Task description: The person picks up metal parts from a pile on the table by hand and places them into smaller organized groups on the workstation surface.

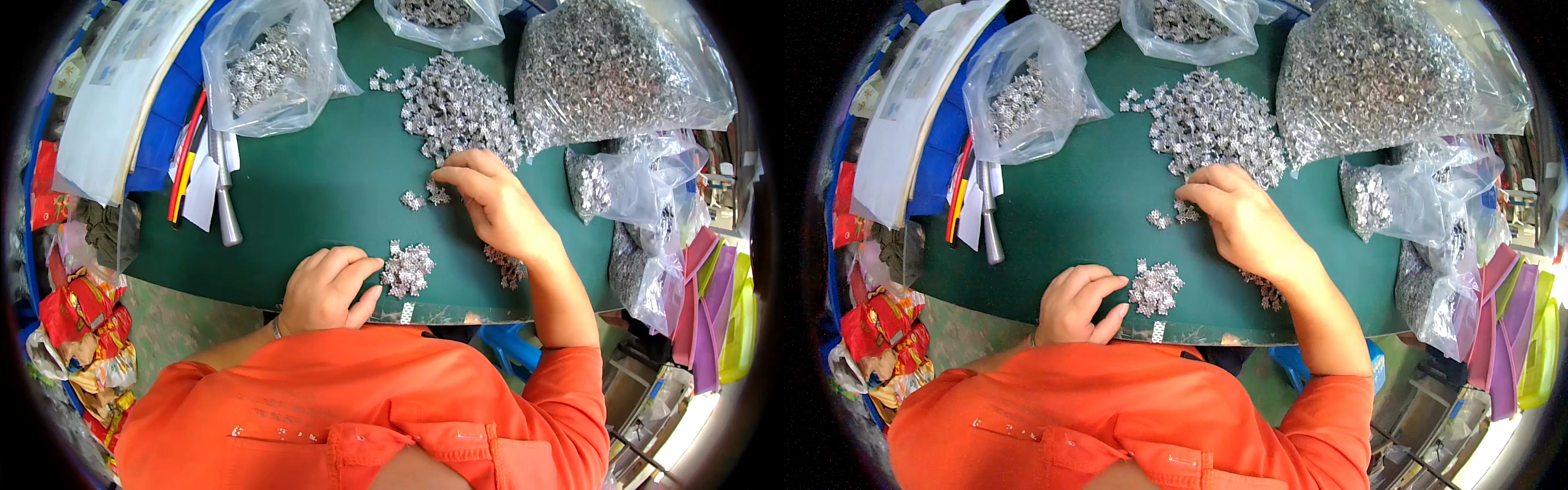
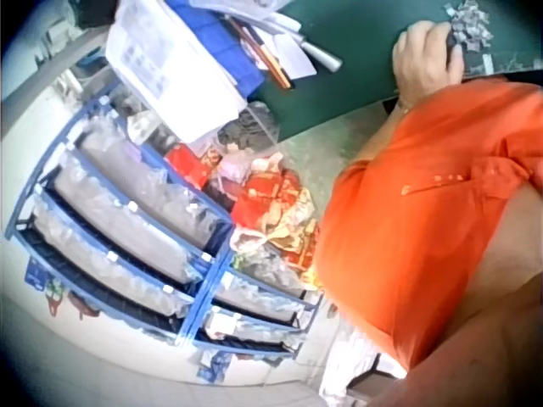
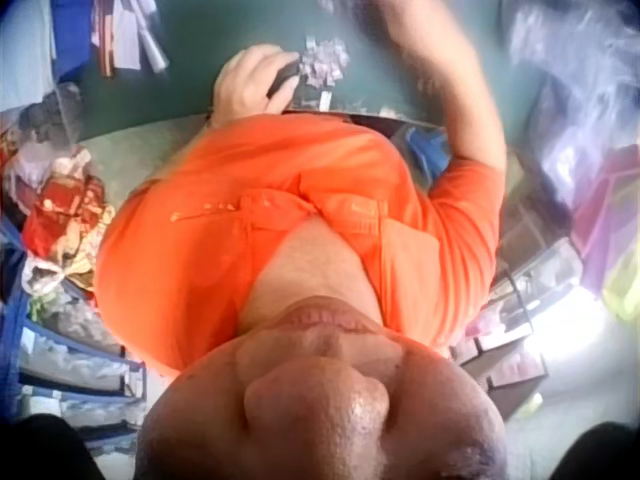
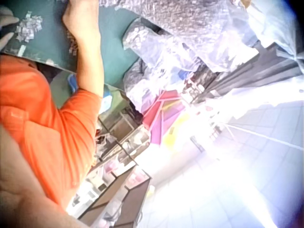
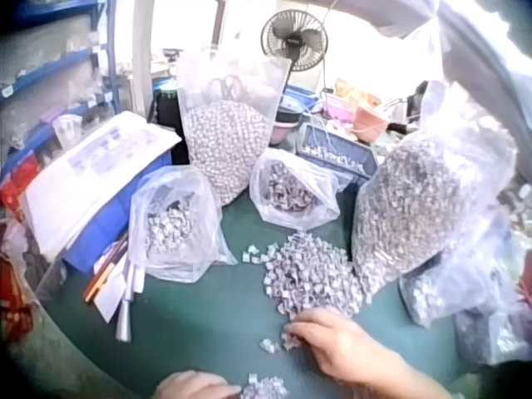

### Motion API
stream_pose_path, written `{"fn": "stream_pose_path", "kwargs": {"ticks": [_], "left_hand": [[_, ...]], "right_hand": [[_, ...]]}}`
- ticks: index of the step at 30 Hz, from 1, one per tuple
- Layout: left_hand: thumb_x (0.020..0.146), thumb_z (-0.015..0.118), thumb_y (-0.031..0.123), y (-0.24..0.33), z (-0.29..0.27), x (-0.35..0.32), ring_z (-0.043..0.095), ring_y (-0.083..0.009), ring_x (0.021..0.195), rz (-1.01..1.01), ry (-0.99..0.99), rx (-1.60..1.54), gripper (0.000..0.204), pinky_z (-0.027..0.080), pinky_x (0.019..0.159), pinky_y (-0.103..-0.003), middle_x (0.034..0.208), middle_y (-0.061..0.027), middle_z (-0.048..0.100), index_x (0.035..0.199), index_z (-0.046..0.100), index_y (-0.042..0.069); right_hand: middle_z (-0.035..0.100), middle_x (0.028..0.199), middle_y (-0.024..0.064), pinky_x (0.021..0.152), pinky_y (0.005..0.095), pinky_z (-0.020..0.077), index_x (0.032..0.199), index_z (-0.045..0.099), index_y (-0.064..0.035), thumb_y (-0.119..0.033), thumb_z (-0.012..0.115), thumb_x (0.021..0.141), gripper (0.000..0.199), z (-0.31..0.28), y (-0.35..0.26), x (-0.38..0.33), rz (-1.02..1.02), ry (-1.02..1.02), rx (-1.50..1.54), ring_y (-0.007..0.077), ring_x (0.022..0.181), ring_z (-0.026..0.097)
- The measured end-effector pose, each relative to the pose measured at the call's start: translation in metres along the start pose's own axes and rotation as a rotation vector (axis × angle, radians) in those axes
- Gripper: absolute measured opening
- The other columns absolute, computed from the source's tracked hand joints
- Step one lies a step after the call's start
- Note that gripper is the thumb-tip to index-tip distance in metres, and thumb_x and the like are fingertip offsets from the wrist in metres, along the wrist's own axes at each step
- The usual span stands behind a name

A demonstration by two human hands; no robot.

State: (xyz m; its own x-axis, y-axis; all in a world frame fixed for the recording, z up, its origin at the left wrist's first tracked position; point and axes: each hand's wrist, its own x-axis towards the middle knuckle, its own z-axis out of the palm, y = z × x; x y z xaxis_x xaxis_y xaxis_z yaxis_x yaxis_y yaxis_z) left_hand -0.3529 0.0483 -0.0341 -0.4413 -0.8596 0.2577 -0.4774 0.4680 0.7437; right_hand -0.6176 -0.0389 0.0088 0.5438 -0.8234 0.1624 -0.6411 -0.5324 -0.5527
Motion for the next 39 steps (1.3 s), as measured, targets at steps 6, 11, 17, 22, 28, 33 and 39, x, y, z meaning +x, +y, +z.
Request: {"fn": "stream_pose_path", "kwargs": {"ticks": [6, 11, 17, 22, 28, 33, 39], "left_hand": [[0.073, 0.079, 0.009, 0.000, 0.001, -0.002, 0.063, -0.0328, 0.088, -0.006, 0.003, 0.011, 0.035, 0.051, 0.077, -0.042, 0.101, -0.0116, 0.064, 0.106, 0.068, 0.004], [0.072, 0.078, 0.008, 0.000, 0.001, -0.001, 0.063, -0.0328, 0.087, 0.003, 0.005, 0.036, 0.035, 0.051, 0.076, -0.042, 0.101, -0.0119, 0.064, 0.105, 0.069, 0.003], [0.072, 0.078, 0.008, 0.001, 0.002, -0.002, 0.063, -0.0325, 0.087, 0.007, -0.003, 0.070, 0.035, 0.051, 0.076, -0.041, 0.100, -0.0121, 0.064, 0.106, 0.069, 0.003], [0.073, 0.078, 0.008, 0.003, 0.002, -0.001, 0.062, -0.0321, 0.088, -0.015, -0.007, 0.092, 0.034, 0.050, 0.076, -0.041, 0.100, -0.0118, 0.063, 0.106, 0.069, 0.003], [0.073, 0.080, 0.010, 0.003, 0.004, 0.002, 0.062, -0.0278, 0.084, 0.002, 0.004, 0.134, 0.034, 0.051, 0.072, -0.039, 0.101, -0.0073, 0.063, 0.106, 0.071, 0.006], [0.074, 0.078, 0.008, 0.006, 0.003, 0.001, 0.062, -0.0312, 0.087, -0.006, -0.002, 0.122, 0.034, 0.050, 0.074, -0.041, 0.100, -0.0113, 0.063, 0.106, 0.069, 0.004], [0.073, 0.079, 0.009, 0.005, 0.004, 0.002, 0.062, -0.0299, 0.085, 0.012, 0.007, 0.137, 0.035, 0.050, 0.074, -0.040, 0.100, -0.0097, 0.063, 0.106, 0.070, 0.005]], "right_hand": [[0.066, 0.102, 0.0154, 0.084, 0.0415, 0.0521, 0.104, 0.069, -0.0010, 0.009, 0.063, 0.080, 0.027, -0.006, 0.003, -0.018, 0.130, 0.096, 0.059, 0.0355, 0.098, 0.063], [0.066, 0.093, 0.0133, 0.079, 0.0416, 0.0520, 0.095, 0.070, -0.0008, 0.004, 0.069, 0.080, 0.016, -0.005, 0.001, -0.019, 0.148, 0.156, 0.052, 0.0341, 0.092, 0.063], [0.064, 0.089, 0.0110, 0.079, 0.0412, 0.0503, 0.093, 0.071, -0.0022, 0.003, 0.070, 0.078, 0.016, 0.003, 0.004, -0.025, 0.125, 0.167, -0.014, 0.0327, 0.088, 0.062], [0.060, 0.086, 0.0073, 0.079, 0.0389, 0.0473, 0.091, 0.071, -0.0053, -0.002, 0.073, 0.077, 0.015, 0.009, 0.003, -0.024, 0.052, 0.103, -0.048, 0.0295, 0.086, 0.059], [0.060, 0.085, 0.0083, 0.077, 0.0399, 0.0460, 0.085, 0.065, -0.0036, -0.002, 0.076, 0.074, 0.016, 0.005, 0.000, -0.025, 0.071, 0.110, -0.101, 0.0304, 0.083, 0.058], [0.062, 0.079, 0.0092, 0.073, 0.0423, 0.0475, 0.079, 0.065, -0.0039, -0.005, 0.075, 0.075, 0.010, -0.030, 0.014, -0.040, 0.080, 0.073, 0.023, 0.0315, 0.080, 0.061], [0.065, 0.080, 0.0086, 0.073, 0.0425, 0.0478, 0.082, 0.071, -0.0046, -0.002, 0.072, 0.078, 0.005, -0.046, 0.024, -0.060, 0.166, 0.064, 0.033, 0.0321, 0.082, 0.061]]}}
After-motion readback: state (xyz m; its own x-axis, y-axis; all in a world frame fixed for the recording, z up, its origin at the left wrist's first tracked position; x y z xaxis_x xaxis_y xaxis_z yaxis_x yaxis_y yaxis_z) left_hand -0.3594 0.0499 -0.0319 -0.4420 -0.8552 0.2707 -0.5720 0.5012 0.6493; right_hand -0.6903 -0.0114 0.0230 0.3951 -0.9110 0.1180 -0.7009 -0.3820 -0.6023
